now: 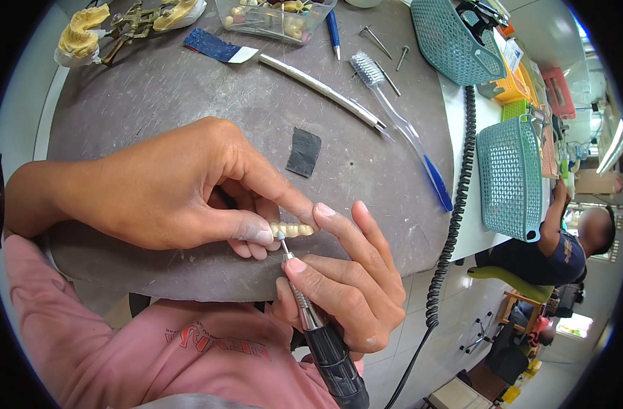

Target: The person holds a dental prosthesis by hand and uses a rotary polishing tool to smooth the surfaces, occasionally stopping to wipe the object with a brush.

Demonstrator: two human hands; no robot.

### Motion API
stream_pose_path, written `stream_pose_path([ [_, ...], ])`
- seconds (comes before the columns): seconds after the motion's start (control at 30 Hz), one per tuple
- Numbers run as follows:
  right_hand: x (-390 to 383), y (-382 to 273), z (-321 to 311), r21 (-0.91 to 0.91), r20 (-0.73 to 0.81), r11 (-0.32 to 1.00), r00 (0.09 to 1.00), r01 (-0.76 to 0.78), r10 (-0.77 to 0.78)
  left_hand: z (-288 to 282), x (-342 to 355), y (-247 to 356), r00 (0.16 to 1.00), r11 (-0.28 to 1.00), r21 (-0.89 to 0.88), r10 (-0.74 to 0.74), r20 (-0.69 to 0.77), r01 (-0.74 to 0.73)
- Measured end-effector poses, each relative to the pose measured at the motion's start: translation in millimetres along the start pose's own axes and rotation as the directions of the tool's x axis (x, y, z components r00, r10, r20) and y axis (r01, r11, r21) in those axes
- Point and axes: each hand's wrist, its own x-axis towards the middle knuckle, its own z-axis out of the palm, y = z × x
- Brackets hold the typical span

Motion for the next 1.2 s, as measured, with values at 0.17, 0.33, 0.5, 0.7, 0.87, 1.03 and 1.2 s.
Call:
stream_pose_path([
  [0.17, -1, 1, 2, 0.056, -0.036, 0.998, 0.999, -0.021, 0.023, 0, -2, -4, 1.0, 0.999, 0.023, 0.027, -0.006, -0.027],
  [0.33, 2, -1, -5, -0.008, 0.004, 1.0, 1.0, 0.008, -0.008, -1, 1, 7, 1.0, 1.0, 0.023, -0.009, 0.021, 0.009],
  [0.5, 0, 1, 0, 0.012, -0.005, 1.0, 1.0, 0.001, -0.001, -1, 0, 2, 0.999, 1.0, 0.008, -0.029, 0.015, 0.029],
  [0.7, 2, 0, -5, 0.047, -0.005, 0.999, 1.0, -0.011, 0.012, 0, 0, 0, 1.0, 1.0, 0.018, 0.025, 0.007, -0.026],
  [0.87, 2, 1, -3, 0.029, 0.0, 1.0, 1.0, -0.004, 0.004, 0, 1, 1, 1.0, 1.0, 0.019, 0.012, 0.012, -0.012],
  [1.03, 4, 1, -4, 0.038, 0.021, 0.999, 1.0, 0.008, -0.008, -2, -1, 6, 1.0, 0.998, 0.065, -0.005, 0.027, 0.003],
  [1.2, 0, 4, -1, 0.067, -0.023, 0.998, 1.0, 0.002, -0.001, 0, 0, 2, 1.0, 0.999, 0.033, 0.0, -0.01, 0.0],
])
